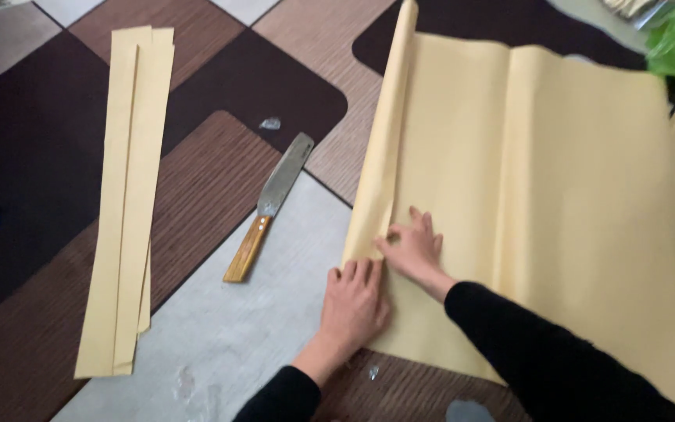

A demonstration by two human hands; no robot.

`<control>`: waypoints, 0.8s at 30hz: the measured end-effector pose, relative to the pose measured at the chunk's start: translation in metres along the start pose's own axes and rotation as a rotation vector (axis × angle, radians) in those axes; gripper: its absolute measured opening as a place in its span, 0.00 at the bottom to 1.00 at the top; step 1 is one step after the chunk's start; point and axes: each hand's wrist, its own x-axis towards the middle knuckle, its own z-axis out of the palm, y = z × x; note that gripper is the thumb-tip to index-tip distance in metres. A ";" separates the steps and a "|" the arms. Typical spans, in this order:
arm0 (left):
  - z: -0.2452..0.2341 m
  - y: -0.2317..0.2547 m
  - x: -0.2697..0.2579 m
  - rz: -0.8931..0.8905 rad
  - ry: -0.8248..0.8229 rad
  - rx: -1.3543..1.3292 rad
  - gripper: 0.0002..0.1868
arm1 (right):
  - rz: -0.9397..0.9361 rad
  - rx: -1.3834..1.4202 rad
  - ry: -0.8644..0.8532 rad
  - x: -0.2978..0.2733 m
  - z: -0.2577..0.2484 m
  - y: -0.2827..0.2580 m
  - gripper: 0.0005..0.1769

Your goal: Cutting strips of paper by folding and slicing with a knife

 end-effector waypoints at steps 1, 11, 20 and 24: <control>0.004 -0.010 -0.001 0.017 -0.031 -0.158 0.37 | -0.067 -0.051 0.096 0.021 0.017 0.021 0.25; -0.008 -0.080 -0.040 0.267 -0.204 -0.290 0.37 | -0.237 -0.145 0.187 0.001 0.006 0.039 0.27; 0.003 -0.084 -0.054 0.299 -0.241 -0.250 0.41 | -0.254 -0.191 0.150 0.009 0.011 0.055 0.23; 0.010 -0.086 -0.061 0.289 -0.262 -0.255 0.42 | -0.264 -0.196 0.134 0.011 0.013 0.058 0.22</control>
